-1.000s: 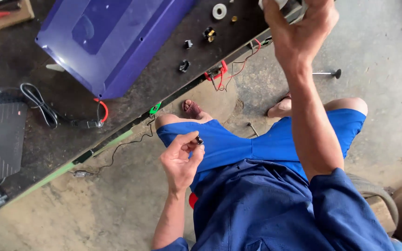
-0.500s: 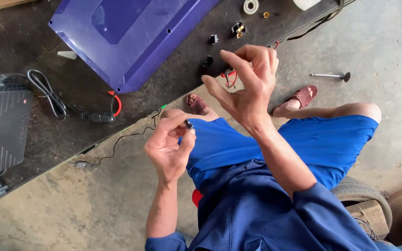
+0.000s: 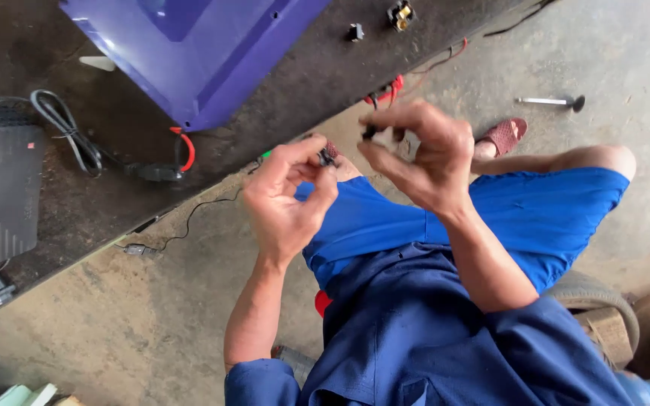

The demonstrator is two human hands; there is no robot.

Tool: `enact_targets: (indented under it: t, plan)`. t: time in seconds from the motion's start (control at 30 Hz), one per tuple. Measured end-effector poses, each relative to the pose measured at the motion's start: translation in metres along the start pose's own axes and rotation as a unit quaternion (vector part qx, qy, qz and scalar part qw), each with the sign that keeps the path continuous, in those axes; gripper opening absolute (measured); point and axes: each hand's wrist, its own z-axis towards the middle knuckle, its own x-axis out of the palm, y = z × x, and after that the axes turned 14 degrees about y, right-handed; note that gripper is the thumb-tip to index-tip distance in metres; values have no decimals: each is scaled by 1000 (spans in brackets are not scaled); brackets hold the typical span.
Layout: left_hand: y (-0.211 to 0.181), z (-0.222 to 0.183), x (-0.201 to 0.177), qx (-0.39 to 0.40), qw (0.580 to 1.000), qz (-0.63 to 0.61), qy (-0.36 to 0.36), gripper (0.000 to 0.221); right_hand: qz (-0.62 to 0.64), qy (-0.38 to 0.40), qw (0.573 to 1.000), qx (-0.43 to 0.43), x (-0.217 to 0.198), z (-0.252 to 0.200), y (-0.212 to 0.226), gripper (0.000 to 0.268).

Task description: Applying liquid to a small electronic component and installing it into an electronic device at a workbench.

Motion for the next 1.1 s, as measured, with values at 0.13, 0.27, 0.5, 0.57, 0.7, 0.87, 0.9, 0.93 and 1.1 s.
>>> enact_targets:
  t: [0.13, 0.27, 0.5, 0.57, 0.7, 0.87, 0.9, 0.93, 1.1]
  plan:
    - [32, -23, 41, 38, 990, -132, 30, 29, 369, -19, 918, 145, 5, -74, -27, 31]
    - [36, -31, 57, 53, 996, -63, 35, 31, 407, -55, 867, 281, 3, -125, -43, 33]
    - [-12, 37, 5, 151, 950, 273, 7, 19, 175, 27, 983, 54, -38, -49, -10, 50]
    - [-11, 54, -4, 116, 959, 257, 29, 30, 50, 54, 997, -7, -38, -14, -1, 35]
    - [-14, 55, -15, 121, 959, 253, 51, 33, -1, 105, 993, -48, -29, 28, -6, 26]
    - [-25, 49, -19, 91, 987, 121, 50, 25, 115, 141, 982, 49, -24, 40, -5, 30]
    - [-23, 45, -17, 92, 987, 121, 51, 25, 114, 139, 982, 49, -18, 33, -8, 30]
    - [-21, 42, -14, 81, 988, 121, 51, 27, 189, 121, 972, 75, -13, 26, -12, 31]
    - [-9, 61, -17, 114, 971, 203, 52, 27, 142, 86, 986, 18, -10, 26, -20, 26]
